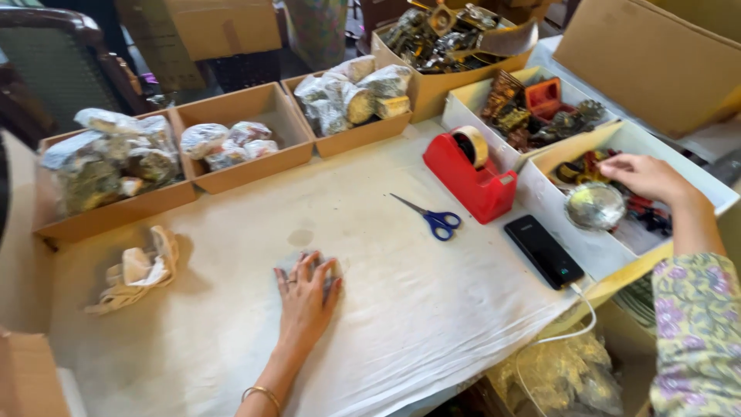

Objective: The person unwraps bubble wrap from a decorative figurine and places it into a cardboard box, then picks up a small figurine and wipes it with a white cloth, turning it while wiping.

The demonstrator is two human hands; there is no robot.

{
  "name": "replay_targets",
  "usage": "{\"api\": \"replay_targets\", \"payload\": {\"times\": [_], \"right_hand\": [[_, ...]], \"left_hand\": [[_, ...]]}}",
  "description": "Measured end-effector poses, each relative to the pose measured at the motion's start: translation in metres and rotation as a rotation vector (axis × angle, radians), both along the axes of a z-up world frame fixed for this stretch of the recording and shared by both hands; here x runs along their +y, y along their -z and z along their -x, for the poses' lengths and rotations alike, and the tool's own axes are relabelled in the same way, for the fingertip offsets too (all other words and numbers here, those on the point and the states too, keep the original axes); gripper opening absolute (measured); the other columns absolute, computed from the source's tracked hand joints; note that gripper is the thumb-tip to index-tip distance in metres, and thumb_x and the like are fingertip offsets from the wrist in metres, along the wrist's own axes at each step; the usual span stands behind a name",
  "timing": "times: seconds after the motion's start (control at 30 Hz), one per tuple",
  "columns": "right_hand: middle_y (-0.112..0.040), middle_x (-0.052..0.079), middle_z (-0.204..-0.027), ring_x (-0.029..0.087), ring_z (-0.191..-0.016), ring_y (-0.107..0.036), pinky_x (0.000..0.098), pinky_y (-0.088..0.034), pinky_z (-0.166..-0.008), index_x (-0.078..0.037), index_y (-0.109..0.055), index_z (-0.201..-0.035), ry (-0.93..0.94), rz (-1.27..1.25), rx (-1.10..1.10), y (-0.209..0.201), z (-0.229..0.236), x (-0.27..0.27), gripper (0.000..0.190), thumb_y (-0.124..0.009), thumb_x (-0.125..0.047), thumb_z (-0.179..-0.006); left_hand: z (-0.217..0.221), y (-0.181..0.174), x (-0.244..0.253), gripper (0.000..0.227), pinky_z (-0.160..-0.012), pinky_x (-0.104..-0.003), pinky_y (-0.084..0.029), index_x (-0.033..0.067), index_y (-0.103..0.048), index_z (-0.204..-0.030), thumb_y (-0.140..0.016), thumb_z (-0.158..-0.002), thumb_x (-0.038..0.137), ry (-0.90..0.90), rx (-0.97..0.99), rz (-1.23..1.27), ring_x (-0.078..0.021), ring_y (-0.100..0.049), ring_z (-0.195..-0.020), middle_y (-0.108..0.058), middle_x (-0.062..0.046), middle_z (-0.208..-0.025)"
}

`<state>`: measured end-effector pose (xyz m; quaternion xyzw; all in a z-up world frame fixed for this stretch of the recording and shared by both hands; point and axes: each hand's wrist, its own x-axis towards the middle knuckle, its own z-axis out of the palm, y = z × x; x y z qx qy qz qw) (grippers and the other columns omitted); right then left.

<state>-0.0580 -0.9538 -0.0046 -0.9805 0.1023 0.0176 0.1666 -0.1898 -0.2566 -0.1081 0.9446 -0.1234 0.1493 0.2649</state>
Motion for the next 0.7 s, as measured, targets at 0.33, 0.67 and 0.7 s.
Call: {"api": "replay_targets", "payload": {"times": [0.33,0.67,0.7], "right_hand": [[-0.071,0.011,-0.123,0.025,-0.107,-0.068,0.0411,-0.053,-0.096,-0.01,-0.066,-0.134,0.168,-0.156,-0.528,0.031,0.007,-0.055,0.036,-0.066,-0.025,-0.101],[-0.074,0.008,-0.107,0.03,-0.098,-0.072,0.0433,-0.058,-0.082,-0.027,-0.083,-0.105,0.133,0.607,-0.187,0.053,0.046,-0.073,0.021,-0.08,-0.027,-0.084],[-0.076,0.007,-0.101,0.029,-0.094,-0.074,0.0427,-0.059,-0.081,-0.026,-0.083,-0.103,0.191,0.621,-0.199,0.054,0.047,-0.078,0.014,-0.078,-0.029,-0.09]], "left_hand": [[0.001,-0.006,-0.002,0.042,-0.118,-0.069,-0.015,0.0172,-0.062,-0.131,-0.063,-0.093,0.035,0.007,0.009,-0.019,-0.0333,-0.04,-0.143,-0.051,-0.011,-0.145],[0.003,-0.012,-0.003,0.043,-0.119,-0.069,-0.015,0.0187,-0.06,-0.133,-0.063,-0.093,0.033,-0.011,-0.003,-0.058,-0.0327,-0.041,-0.143,-0.049,-0.01,-0.146],[0.003,-0.013,-0.003,0.043,-0.119,-0.069,-0.015,0.0187,-0.06,-0.134,-0.063,-0.093,0.033,-0.013,-0.008,-0.056,-0.0327,-0.041,-0.143,-0.05,-0.01,-0.146]]}}
